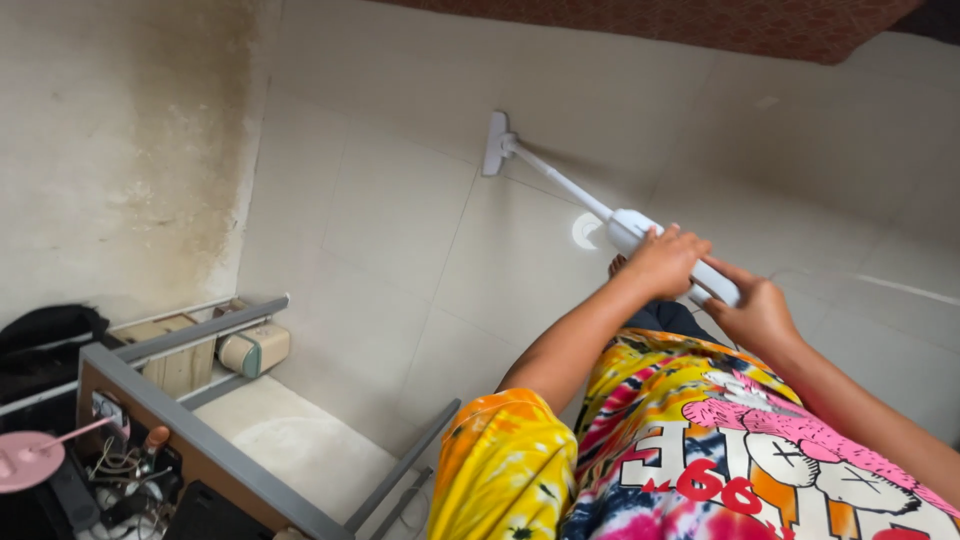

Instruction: The person uses a corded stick vacuum to clean a tiled floor in a bedroom. They move the vacuum back and forth across the floor, navigating around furniture such as a desk, bed, and dresser.

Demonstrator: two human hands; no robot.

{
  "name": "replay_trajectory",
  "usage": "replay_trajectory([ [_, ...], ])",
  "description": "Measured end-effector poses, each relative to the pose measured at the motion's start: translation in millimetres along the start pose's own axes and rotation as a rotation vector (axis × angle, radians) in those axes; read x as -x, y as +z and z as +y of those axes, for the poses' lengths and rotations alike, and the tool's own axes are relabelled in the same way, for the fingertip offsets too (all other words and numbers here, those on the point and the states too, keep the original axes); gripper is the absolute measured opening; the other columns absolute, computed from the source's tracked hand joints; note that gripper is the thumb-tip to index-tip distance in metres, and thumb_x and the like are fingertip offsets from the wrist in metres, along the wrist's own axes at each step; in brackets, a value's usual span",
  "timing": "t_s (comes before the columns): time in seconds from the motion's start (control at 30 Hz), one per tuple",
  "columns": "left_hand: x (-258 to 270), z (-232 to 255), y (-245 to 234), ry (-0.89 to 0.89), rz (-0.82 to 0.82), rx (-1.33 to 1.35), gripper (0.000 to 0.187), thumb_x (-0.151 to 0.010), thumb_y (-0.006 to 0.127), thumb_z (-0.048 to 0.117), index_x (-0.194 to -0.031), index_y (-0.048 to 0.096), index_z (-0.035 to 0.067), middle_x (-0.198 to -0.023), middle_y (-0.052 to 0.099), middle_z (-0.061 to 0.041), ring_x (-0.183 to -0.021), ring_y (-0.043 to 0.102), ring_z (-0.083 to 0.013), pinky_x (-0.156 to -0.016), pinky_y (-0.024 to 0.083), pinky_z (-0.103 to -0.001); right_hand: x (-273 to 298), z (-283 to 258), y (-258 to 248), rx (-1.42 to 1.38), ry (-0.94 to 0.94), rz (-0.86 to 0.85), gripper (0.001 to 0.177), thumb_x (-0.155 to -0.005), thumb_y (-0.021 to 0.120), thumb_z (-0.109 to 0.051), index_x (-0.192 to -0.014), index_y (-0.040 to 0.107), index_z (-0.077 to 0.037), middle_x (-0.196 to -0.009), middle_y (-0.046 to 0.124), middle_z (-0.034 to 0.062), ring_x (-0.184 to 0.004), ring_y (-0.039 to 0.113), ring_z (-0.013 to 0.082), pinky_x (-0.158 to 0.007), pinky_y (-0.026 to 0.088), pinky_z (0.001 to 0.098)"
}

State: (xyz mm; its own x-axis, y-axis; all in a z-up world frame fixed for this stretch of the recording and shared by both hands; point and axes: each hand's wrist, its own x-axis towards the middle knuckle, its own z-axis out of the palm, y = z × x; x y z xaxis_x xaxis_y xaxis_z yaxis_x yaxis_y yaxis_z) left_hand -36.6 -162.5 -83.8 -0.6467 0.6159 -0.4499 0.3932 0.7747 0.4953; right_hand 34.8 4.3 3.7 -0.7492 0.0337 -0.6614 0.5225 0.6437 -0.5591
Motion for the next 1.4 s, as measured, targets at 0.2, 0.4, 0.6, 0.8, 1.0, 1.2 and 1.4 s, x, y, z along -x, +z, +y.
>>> replay_trajectory([
  [0.2, -37, -58, 23, -0.016, 0.172, 0.058, 0.059, -0.092, 0.075, 0.02, -0.148, 0.06, 0.032, -0.143, 0.068, -0.003, -0.153, 0.055, -0.0419, -0.133, 0.035, -0.076, -40, -33, 4, -0.027, -0.072, 0.107, 0.071, -0.089, 0.084, -0.018, -0.156, 0.075, -0.039, -0.119, 0.08, 0.0249, -0.112, 0.075, 0.0479, -0.092, 0.06, 0.0578],
  [0.4, -52, 67, 4, 0.046, 0.13, 0.003, 0.038, -0.09, 0.064, 0.018, -0.126, 0.071, 0.025, -0.126, 0.077, -0.001, -0.125, 0.071, -0.0332, -0.125, 0.037, -0.072, 31, 2, -74, -0.068, 0.0, 0.059, 0.073, -0.09, 0.064, 0.001, -0.159, 0.074, -0.022, -0.097, 0.077, 0.0138, -0.057, 0.06, 0.0247, -0.059, 0.053, 0.0407],
  [0.6, -99, 218, 30, 0.178, 0.03, 0.066, 0.038, -0.089, 0.061, 0.026, -0.124, 0.075, 0.03, -0.131, 0.084, 0.001, -0.117, 0.083, -0.0307, -0.118, 0.041, -0.075, 127, 40, -170, -0.082, 0.24, 0.157, 0.068, -0.098, 0.07, 0.004, -0.16, 0.075, -0.022, -0.085, 0.072, 0.0205, -0.07, 0.062, 0.0239, -0.061, 0.047, 0.0385],
  [0.8, -100, 351, 39, 0.332, -0.05, 0.127, 0.039, -0.088, 0.066, 0.034, -0.126, 0.071, 0.025, -0.118, 0.089, 0.005, -0.106, 0.087, -0.0265, -0.077, 0.068, -0.047, 197, 95, -249, 0.069, 0.41, 0.117, 0.078, -0.103, 0.079, 0.006, -0.176, 0.063, -0.019, -0.104, 0.081, 0.045, -0.077, 0.064, 0.0468, -0.069, 0.054, 0.0571],
  [1.0, -84, 349, 47, 0.287, -0.125, 0.129, 0.04, -0.09, 0.064, 0.031, -0.129, 0.074, 0.025, -0.121, 0.089, 0.003, -0.109, 0.087, -0.0263, -0.082, 0.07, -0.044, 202, 116, -243, 0.133, 0.29, 0.09, 0.068, -0.1, 0.076, 0.004, -0.165, 0.075, -0.016, -0.095, 0.082, 0.0368, -0.08, 0.065, 0.04, -0.069, 0.05, 0.0514],
  [1.2, -36, 218, 72, 0.059, -0.089, 0.104, 0.038, -0.096, 0.064, 0.027, -0.133, 0.072, 0.03, -0.136, 0.082, 0.004, -0.126, 0.079, -0.0244, -0.116, 0.049, -0.063, 130, 122, -135, 0.071, 0.116, 0.007, 0.07, -0.092, 0.081, -0.009, -0.16, 0.073, -0.024, -0.125, 0.081, 0.0212, -0.096, 0.072, 0.03, -0.081, 0.054, 0.0438],
  [1.4, 65, 64, 77, -0.279, 0.236, 0.152, 0.042, -0.098, 0.055, 0.022, -0.139, 0.064, 0.018, -0.148, 0.066, -0.015, -0.161, 0.037, -0.0498, -0.128, 0.028, -0.074, 75, 36, 12, 0.041, -0.151, -0.091, 0.065, -0.093, 0.071, -0.013, -0.158, 0.072, -0.017, -0.097, 0.077, 0.0136, -0.06, 0.061, 0.0216, -0.057, 0.057, 0.0416],
])
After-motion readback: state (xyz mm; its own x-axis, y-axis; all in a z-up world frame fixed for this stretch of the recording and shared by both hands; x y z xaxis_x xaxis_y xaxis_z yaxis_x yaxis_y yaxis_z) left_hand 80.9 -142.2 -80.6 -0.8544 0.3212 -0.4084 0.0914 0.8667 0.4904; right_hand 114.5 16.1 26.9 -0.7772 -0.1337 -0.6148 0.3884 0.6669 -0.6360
